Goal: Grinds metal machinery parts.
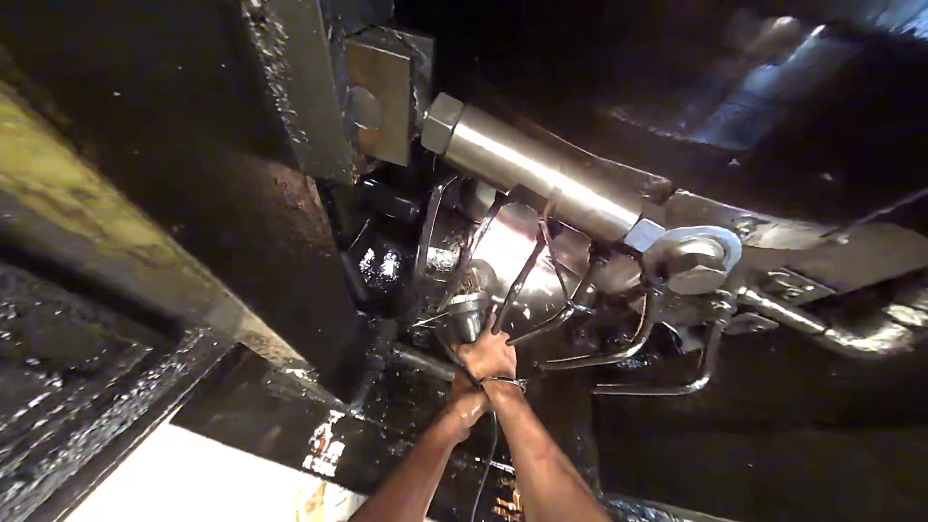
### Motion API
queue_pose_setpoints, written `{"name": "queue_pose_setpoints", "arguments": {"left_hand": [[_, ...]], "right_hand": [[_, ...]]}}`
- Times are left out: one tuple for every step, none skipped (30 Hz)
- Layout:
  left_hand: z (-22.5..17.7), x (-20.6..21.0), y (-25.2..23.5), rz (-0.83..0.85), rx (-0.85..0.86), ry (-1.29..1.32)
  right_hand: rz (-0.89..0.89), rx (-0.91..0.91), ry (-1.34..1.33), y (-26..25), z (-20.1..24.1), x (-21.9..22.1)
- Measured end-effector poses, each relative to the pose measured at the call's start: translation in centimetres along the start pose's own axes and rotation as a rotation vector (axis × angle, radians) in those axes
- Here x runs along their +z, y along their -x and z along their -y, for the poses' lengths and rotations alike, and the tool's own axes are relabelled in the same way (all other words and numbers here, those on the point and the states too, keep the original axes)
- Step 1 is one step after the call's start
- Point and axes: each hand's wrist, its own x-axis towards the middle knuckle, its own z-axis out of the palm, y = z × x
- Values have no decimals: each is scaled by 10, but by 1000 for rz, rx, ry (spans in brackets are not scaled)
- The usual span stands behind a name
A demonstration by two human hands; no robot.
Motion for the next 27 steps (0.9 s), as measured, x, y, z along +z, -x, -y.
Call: {"name": "queue_pose_setpoints", "arguments": {"left_hand": [[0, 0, -1, -2, 5, -12], [-1, -1, -1, 1, 4, -32], [-3, -2, -1, 5, -5, -51], [-6, -3, 0, 9, -23, -56], [-8, -3, 1, 10, -40, -54], [-9, -4, 2, 15, -53, -50], [-9, -4, 2, 17, -58, -46], [-8, -4, 1, 16, -57, -42], [-6, -4, 1, 17, -56, -39], [-5, -4, 1, 20, -48, -32], [-2, -5, 0, 19, -35, -19], [1, -5, 0, 19, -29, -12], [2, -5, 0, 18, -31, -7], [2, -5, 0, 19, -40, -10], [2, -6, 1, 21, -49, -13], [2, -6, 1, 16, -55, -7], [3, -6, 1, 14, -57, 1], [3, -6, 2, 16, -56, 12], [1, -6, 3, 19, -53, 24], [-2, -6, 5, 23, -47, 38], [-5, -5, 7, 24, -45, 43], [-6, -5, 7, 23, -41, 43], [-7, -5, 7, 22, -40, 38], [-8, -4, 7, 21, -41, 32], [-8, -4, 6, 21, -42, 23], [-9, -4, 6, 21, -42, 22], [-8, -4, 6, 22, -39, 30]], "right_hand": [[-4, 3, 1, 0, 1, 0], [-7, 8, -4, 1, 2, -1], [-7, 12, -18, 2, 3, -2], [-16, 11, -30, 2, 4, -3], [-22, 10, -31, 3, 5, -2], [-24, 8, -27, 3, 6, -2], [-22, 7, -19, 3, 5, -1], [-26, 6, -10, 3, 5, -1], [-31, 6, -5, 3, 5, 0], [-34, 7, -2, 3, 5, 1], [-36, 7, -3, 3, 5, 1], [-36, 4, -8, 3, 4, 2], [-35, 0, -8, 3, 3, 3], [-36, -4, -1, 3, 3, 3], [-33, -5, 6, 3, 3, 4], [-20, 0, 14, 4, 3, 4], [-7, 6, 20, 4, 3, 3], [1, 13, 21, 5, 4, 3], [1, 15, 16, 5, 4, 2], [0, 14, 10, 5, 4, 2], [0, 12, 4, 5, 4, 1], [-2, 11, -2, 5, 4, 1], [-9, 11, -9, 5, 4, 1], [-21, 11, -10, 4, 4, 1], [-21, 13, -8, 4, 5, 1], [-28, 13, -9, 4, 5, 1], [-34, 11, -16, 4, 5, 2]]}}
